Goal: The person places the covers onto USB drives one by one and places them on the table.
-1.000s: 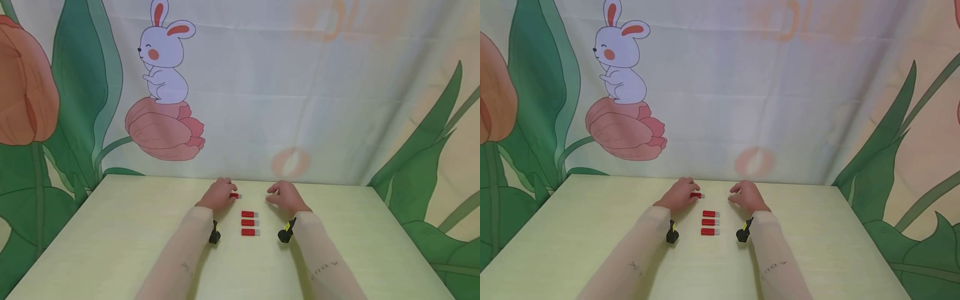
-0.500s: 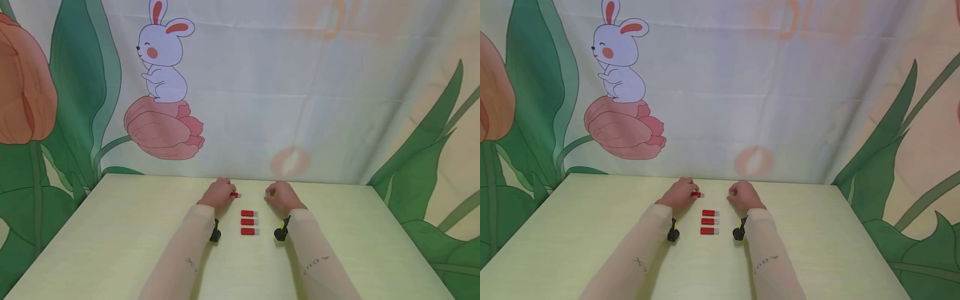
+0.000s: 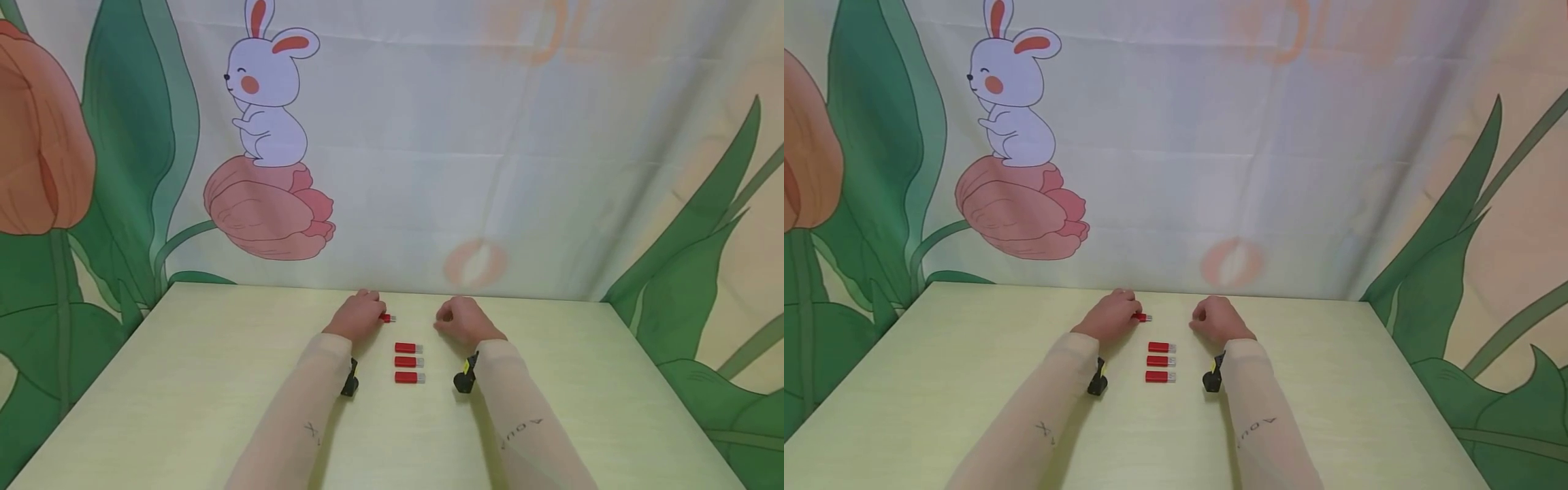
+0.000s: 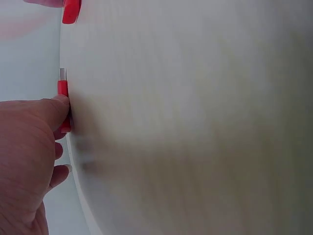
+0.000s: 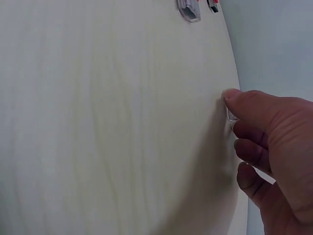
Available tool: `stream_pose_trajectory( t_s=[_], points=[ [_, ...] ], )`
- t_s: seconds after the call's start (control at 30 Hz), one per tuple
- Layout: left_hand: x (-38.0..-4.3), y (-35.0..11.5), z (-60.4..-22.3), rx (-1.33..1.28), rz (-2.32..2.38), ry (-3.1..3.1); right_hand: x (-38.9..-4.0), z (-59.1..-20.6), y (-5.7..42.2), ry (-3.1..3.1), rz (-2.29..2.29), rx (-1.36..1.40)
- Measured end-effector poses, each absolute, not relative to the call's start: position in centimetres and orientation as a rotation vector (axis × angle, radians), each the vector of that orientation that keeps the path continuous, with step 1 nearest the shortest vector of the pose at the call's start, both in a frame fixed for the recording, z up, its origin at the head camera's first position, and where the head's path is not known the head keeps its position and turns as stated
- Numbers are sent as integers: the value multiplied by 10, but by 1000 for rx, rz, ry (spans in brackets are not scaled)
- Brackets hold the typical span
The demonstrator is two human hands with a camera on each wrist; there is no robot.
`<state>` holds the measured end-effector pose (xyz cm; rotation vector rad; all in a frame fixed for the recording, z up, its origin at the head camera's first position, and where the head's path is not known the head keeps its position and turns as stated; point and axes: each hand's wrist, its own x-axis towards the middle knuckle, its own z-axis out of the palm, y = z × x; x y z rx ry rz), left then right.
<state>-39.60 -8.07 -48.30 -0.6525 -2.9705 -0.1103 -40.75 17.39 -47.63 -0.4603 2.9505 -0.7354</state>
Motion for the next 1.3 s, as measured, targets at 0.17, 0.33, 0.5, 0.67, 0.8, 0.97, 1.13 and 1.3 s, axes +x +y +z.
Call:
stream_pose_trajectory(
  t_s=[0.17,0.33,0.5,0.67,0.8,0.97,1.13,1.3],
  points=[
    [-394,-79,-480,-670,-36,-2967,-406,-477,175,2960,-723,-468],
    [-396,-80,-483,-703,94,-2944,-406,-477,175,2964,-705,-479],
    [-395,-81,-482,-718,106,-2954,-405,-473,175,2953,-668,-504],
    [-394,-82,-482,-719,89,-2966,-404,-467,174,2916,-628,-518],
    [-392,-82,-481,-718,64,-2978,-404,-465,174,2903,-609,-523],
    [-389,-82,-478,-725,46,-2995,-403,-468,174,2912,-594,-514],
    [-390,-82,-477,-716,8,-3020,-402,-469,173,2899,-603,-492],
    [-391,-82,-478,-701,-65,-3033,-399,-465,172,2893,-586,-485]
  ],
)
